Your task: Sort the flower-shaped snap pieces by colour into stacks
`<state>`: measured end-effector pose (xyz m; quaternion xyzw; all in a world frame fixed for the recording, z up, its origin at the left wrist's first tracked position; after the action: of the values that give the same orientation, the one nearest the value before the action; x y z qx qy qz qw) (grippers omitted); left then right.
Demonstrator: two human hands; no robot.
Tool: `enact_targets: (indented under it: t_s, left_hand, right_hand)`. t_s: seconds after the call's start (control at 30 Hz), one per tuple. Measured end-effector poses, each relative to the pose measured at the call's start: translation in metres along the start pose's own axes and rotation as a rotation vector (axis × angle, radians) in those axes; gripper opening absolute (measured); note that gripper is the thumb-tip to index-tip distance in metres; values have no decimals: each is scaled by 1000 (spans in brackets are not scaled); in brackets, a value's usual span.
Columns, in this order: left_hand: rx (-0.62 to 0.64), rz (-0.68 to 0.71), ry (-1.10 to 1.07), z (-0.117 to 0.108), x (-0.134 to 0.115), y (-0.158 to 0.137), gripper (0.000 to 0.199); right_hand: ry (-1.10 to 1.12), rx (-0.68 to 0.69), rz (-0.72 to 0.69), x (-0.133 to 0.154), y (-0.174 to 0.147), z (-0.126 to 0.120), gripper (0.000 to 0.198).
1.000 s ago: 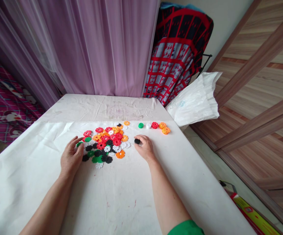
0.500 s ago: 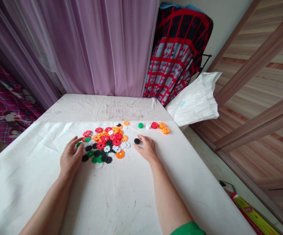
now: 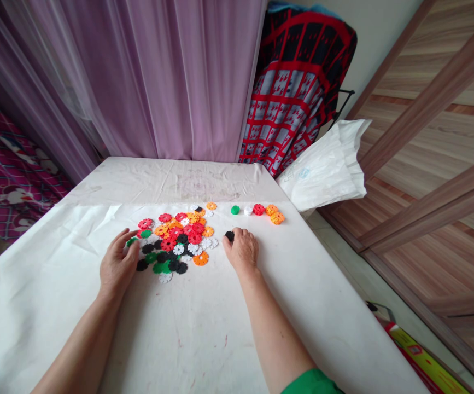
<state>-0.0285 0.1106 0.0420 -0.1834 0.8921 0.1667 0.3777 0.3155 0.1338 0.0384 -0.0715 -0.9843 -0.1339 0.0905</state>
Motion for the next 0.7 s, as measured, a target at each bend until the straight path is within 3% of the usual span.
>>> enact_targets:
  t_s: [0.5, 0.7]
  left_hand:
    - [-7, 9, -15, -1, 0, 0, 36]
    - [-1, -5, -24, -1, -1, 0, 36]
  right_hand:
    - [91, -107, -38, -5, 0, 6, 31]
    - [186, -287, -137, -2, -6, -13, 27]
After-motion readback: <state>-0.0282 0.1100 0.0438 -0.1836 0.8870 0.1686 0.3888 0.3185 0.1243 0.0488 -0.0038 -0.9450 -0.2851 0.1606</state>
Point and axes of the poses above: each hand's wrist, its own y-axis towards the middle knuckle, its own z-axis out of the palm, x = y × z, the point moved 9 cm from there along y, towards the middle knuckle, and after that the axes turned 3 degrees about y, right-handed, at the moved point
